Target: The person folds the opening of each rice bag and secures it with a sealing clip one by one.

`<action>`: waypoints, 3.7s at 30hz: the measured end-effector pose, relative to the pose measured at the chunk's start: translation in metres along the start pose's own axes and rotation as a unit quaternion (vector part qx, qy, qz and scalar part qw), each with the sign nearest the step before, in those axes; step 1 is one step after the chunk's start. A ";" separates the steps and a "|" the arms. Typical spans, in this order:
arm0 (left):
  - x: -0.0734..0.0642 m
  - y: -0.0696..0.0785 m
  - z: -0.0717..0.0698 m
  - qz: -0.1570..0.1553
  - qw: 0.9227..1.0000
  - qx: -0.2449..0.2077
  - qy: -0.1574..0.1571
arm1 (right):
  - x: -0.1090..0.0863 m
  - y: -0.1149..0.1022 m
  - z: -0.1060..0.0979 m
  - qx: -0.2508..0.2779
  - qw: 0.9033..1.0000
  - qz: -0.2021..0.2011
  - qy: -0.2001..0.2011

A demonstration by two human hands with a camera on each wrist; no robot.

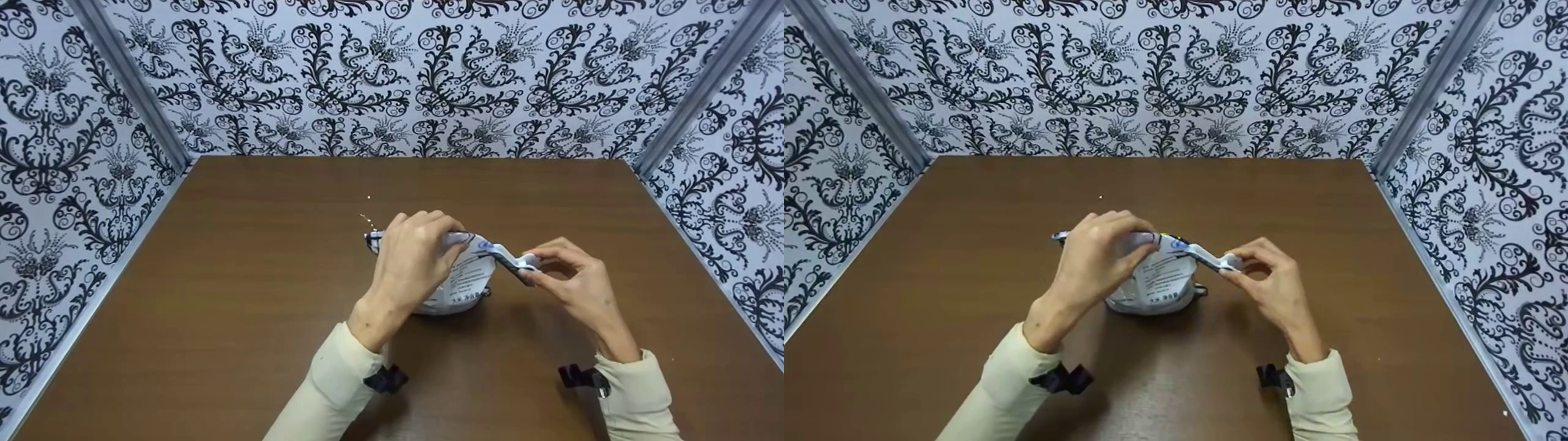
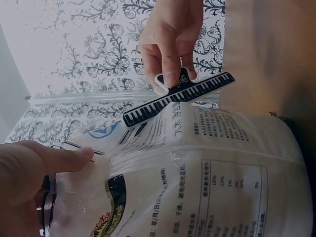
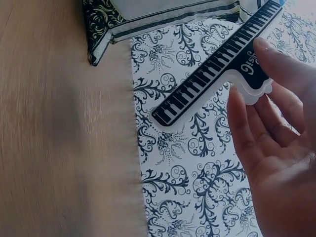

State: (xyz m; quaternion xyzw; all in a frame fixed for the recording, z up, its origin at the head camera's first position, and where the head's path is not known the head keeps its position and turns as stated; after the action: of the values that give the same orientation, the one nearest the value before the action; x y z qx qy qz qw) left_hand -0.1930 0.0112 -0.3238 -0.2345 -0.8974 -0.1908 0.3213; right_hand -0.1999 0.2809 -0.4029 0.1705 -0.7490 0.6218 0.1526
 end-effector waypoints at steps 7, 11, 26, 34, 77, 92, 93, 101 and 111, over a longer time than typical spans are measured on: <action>0.000 0.001 0.001 0.003 1.000 0.003 0.012 | -0.001 -0.002 -0.001 -0.022 0.999 -0.031 -0.007; 0.001 0.001 0.001 0.003 1.000 0.003 0.012 | -0.002 -0.004 -0.001 -0.023 0.999 -0.033 0.000; 0.001 0.003 0.003 0.006 1.000 0.010 0.023 | -0.001 -0.006 0.001 -0.017 0.998 -0.064 0.006; 0.001 0.003 0.003 0.003 1.000 0.008 0.023 | -0.001 -0.007 0.004 -0.011 0.998 -0.057 0.007; 0.001 0.004 0.003 0.000 1.000 0.012 0.014 | 0.002 -0.014 0.015 0.087 0.994 -0.056 0.026; 0.001 0.003 0.004 0.001 1.000 0.018 0.020 | 0.003 -0.015 0.016 0.058 0.995 -0.080 0.027; 0.001 0.003 0.004 0.001 1.000 0.018 0.019 | 0.003 -0.016 0.016 0.052 0.995 -0.076 0.028; 0.001 0.003 0.004 0.000 1.000 0.019 0.012 | 0.005 -0.018 0.019 0.072 0.994 -0.074 0.018; 0.001 0.004 0.004 0.000 1.000 0.017 0.010 | 0.005 -0.020 0.021 0.101 0.991 -0.090 0.019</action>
State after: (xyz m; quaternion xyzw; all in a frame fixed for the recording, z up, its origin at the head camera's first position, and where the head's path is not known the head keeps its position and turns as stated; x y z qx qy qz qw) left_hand -0.1938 0.0166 -0.3248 -0.2270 -0.8975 -0.1774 0.3339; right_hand -0.1964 0.2565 -0.3869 0.2397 -0.6608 0.6812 0.2045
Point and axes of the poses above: each hand's wrist, its own x-axis towards the middle knuckle, its own z-axis out of the palm, y = z × x, the point moved 2 cm from there along x, towards the middle knuckle, and after that the axes turned 9 degrees about x, right-handed, at the moved point
